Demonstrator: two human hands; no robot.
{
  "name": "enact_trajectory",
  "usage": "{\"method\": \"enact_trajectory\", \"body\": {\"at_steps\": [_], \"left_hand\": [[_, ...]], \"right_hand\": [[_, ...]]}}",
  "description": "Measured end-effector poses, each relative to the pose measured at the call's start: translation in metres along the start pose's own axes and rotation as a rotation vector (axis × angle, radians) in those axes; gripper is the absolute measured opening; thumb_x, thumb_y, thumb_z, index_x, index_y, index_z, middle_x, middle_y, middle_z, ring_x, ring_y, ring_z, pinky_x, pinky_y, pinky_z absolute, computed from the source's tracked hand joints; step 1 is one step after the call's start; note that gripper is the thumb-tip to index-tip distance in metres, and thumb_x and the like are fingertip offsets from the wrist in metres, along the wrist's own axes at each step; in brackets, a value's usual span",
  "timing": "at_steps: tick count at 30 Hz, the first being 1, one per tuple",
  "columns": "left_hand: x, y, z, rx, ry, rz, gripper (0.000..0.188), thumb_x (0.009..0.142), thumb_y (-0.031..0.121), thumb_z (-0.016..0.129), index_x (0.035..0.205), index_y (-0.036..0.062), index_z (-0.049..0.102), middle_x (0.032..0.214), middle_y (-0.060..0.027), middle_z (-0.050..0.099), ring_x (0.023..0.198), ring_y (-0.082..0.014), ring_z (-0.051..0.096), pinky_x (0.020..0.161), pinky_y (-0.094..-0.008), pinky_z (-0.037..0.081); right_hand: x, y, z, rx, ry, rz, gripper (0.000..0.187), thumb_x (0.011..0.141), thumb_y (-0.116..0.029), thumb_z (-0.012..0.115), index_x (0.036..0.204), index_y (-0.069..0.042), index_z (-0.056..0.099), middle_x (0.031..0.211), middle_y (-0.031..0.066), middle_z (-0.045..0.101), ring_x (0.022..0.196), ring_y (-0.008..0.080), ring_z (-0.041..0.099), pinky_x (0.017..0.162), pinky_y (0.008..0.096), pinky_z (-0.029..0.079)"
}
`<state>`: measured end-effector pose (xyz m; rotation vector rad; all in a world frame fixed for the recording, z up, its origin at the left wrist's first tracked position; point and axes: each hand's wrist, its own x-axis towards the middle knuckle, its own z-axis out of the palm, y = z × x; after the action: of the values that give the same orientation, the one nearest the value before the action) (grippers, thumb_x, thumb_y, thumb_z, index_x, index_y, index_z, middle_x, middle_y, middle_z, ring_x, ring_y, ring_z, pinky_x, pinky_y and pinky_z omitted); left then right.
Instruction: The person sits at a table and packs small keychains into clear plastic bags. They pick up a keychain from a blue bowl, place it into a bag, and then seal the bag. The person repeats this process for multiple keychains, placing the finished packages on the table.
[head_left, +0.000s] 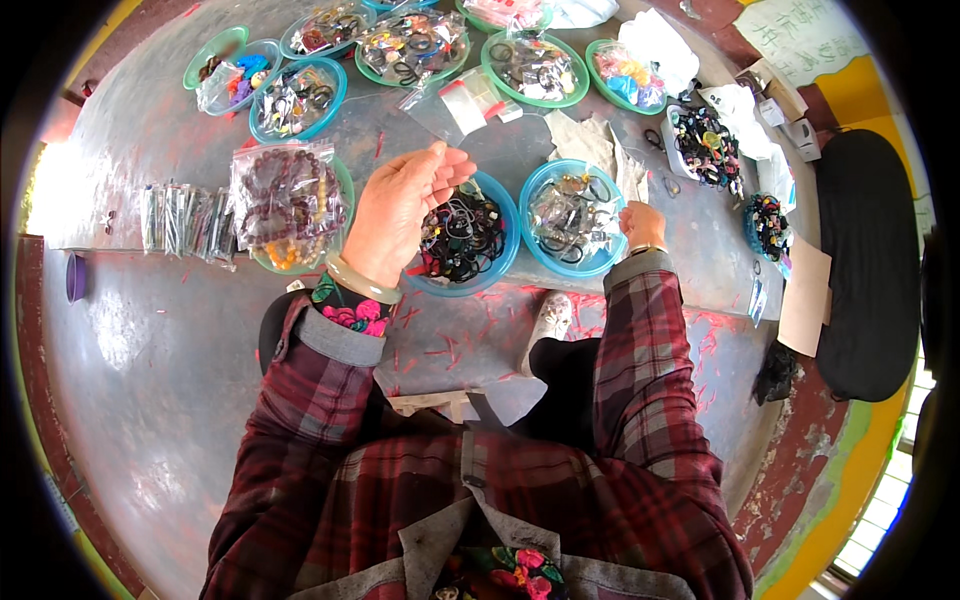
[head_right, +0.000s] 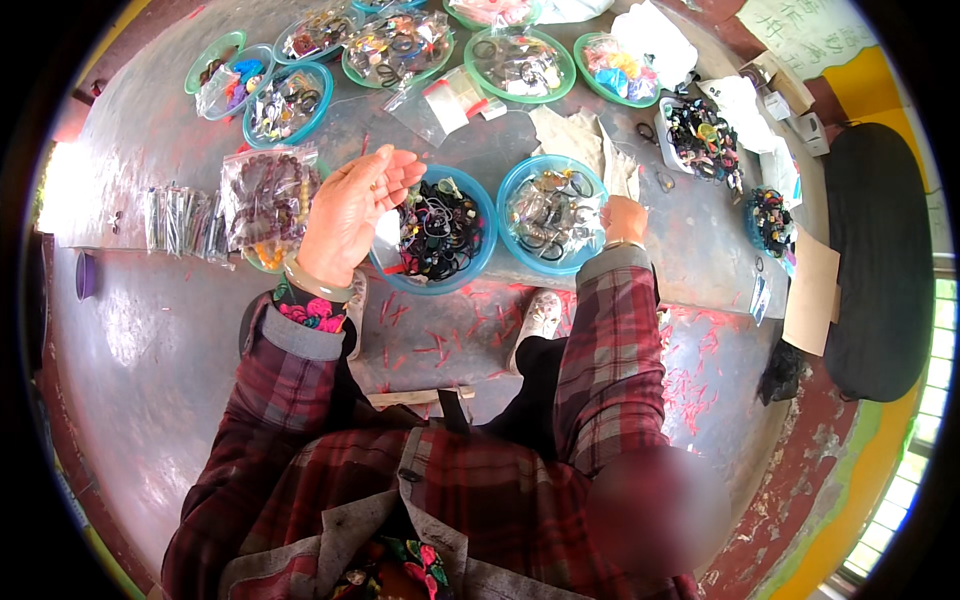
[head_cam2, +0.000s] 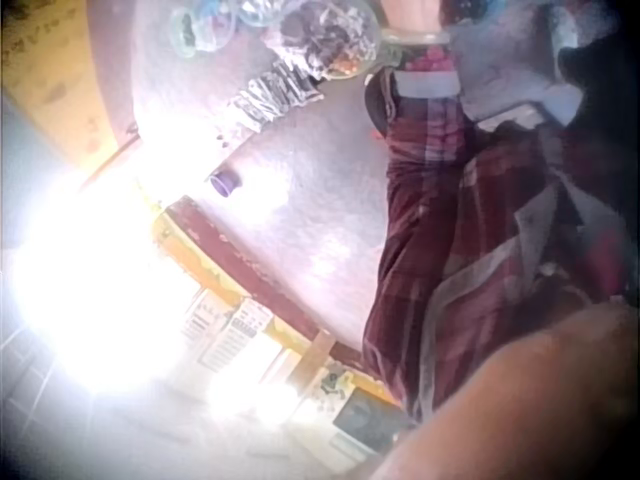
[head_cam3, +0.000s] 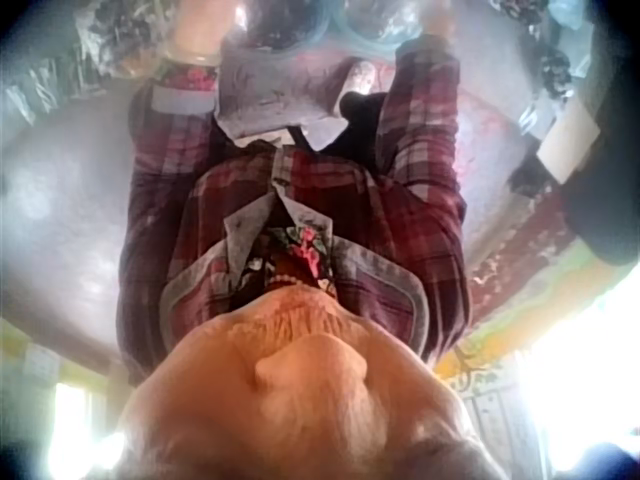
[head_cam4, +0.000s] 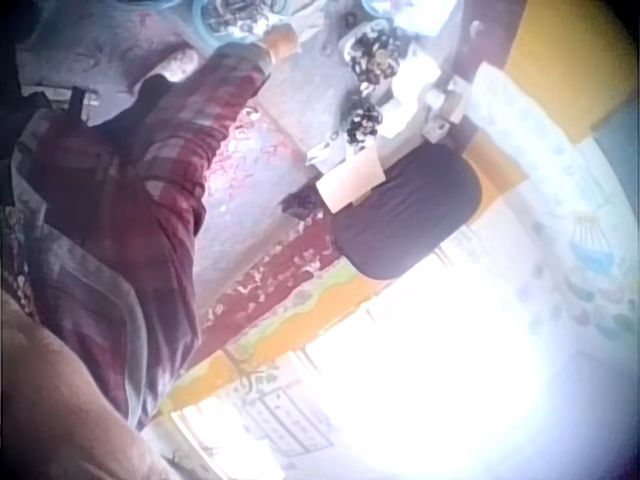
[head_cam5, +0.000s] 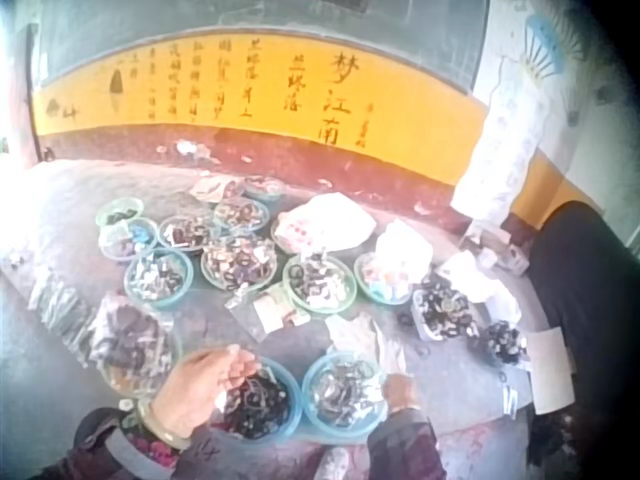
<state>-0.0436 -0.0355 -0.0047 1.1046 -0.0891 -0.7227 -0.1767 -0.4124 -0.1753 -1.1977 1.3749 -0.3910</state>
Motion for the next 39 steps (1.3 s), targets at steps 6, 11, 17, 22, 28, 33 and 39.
{"method": "enact_trajectory", "body": {"at_steps": [6, 11, 17, 22, 28, 33, 39], "left_hand": [[0.001, 0.014, -0.01, -0.101, 0.089, 0.1, 0.03, 0.088, 0.027, 0.054, 0.099, -0.0005, 0.059, 0.097, -0.0122, 0.063, 0.092, -0.0187, 0.058, 0.079, -0.0281, 0.042], [0.0, 0.04, -0.029, -0.209, 0.182, 0.234, 0.03, 0.088, 0.026, 0.053, 0.101, -0.001, 0.057, 0.1, -0.0134, 0.062, 0.095, -0.0198, 0.057, 0.083, -0.0299, 0.041], [0.0, 0.062, -0.059, -0.437, 0.286, 0.411, 0.026, 0.087, 0.019, 0.051, 0.1, -0.003, 0.055, 0.101, -0.0148, 0.06, 0.099, -0.025, 0.056, 0.087, -0.0338, 0.041], [-0.001, 0.063, -0.069, -0.53, 0.304, 0.363, 0.025, 0.086, 0.02, 0.053, 0.098, -0.0016, 0.056, 0.1, -0.0141, 0.06, 0.097, -0.0252, 0.056, 0.086, -0.0349, 0.041], [-0.001, 0.06, -0.07, -0.513, 0.292, 0.312, 0.025, 0.086, 0.022, 0.052, 0.096, -0.0004, 0.057, 0.098, -0.014, 0.061, 0.095, -0.024, 0.057, 0.083, -0.0335, 0.042], [-0.003, 0.06, -0.076, -0.506, 0.28, 0.288, 0.025, 0.087, 0.021, 0.051, 0.097, -0.0009, 0.057, 0.096, -0.0141, 0.062, 0.094, -0.0237, 0.058, 0.081, -0.0325, 0.043], [-0.003, 0.061, -0.076, -0.501, 0.261, 0.24, 0.026, 0.088, 0.022, 0.05, 0.099, -0.0013, 0.056, 0.097, -0.0133, 0.061, 0.095, -0.0224, 0.057, 0.082, -0.0321, 0.043]], "right_hand": [[-0.077, -0.044, 0.037, 0.0, -0.199, -0.266, 0.021, 0.08, -0.016, 0.056, 0.093, -0.001, 0.061, 0.081, 0.0063, 0.062, 0.072, 0.0141, 0.059, 0.061, 0.022, 0.042], [-0.158, -0.065, 0.08, -0.245, -0.446, -0.554, 0.02, 0.081, -0.016, 0.058, 0.088, 0.0, 0.066, 0.079, 0.0053, 0.065, 0.072, 0.0105, 0.059, 0.063, 0.0218, 0.044], [-0.264, -0.038, 0.122, -0.637, -0.613, -0.867, 0.023, 0.078, -0.025, 0.063, 0.075, -0.003, 0.064, 0.065, 0.0164, 0.059, 0.056, 0.0257, 0.057, 0.055, 0.0331, 0.044], [-0.295, 0.039, 0.149, -0.854, -0.926, -0.899, 0.024, 0.077, -0.029, 0.058, 0.075, -0.005, 0.062, 0.075, 0.0166, 0.061, 0.072, 0.0341, 0.06, 0.064, 0.0431, 0.046], [-0.269, 0.085, 0.188, -1.143, -0.772, -0.978, 0.034, 0.076, -0.033, 0.057, 0.081, 0.0, 0.061, 0.082, 0.022, 0.061, 0.082, 0.0368, 0.058, 0.072, 0.0444, 0.045], [-0.263, 0.104, 0.21, -1.207, -0.673, -1.036, 0.032, 0.075, -0.032, 0.057, 0.078, -0.001, 0.063, 0.08, 0.022, 0.061, 0.08, 0.0366, 0.059, 0.074, 0.0447, 0.047], [-0.251, 0.123, 0.218, -1.302, -0.647, -1.064, 0.028, 0.076, -0.025, 0.053, 0.072, -0.001, 0.065, 0.074, 0.0216, 0.062, 0.073, 0.0382, 0.061, 0.069, 0.0457, 0.049]]}}
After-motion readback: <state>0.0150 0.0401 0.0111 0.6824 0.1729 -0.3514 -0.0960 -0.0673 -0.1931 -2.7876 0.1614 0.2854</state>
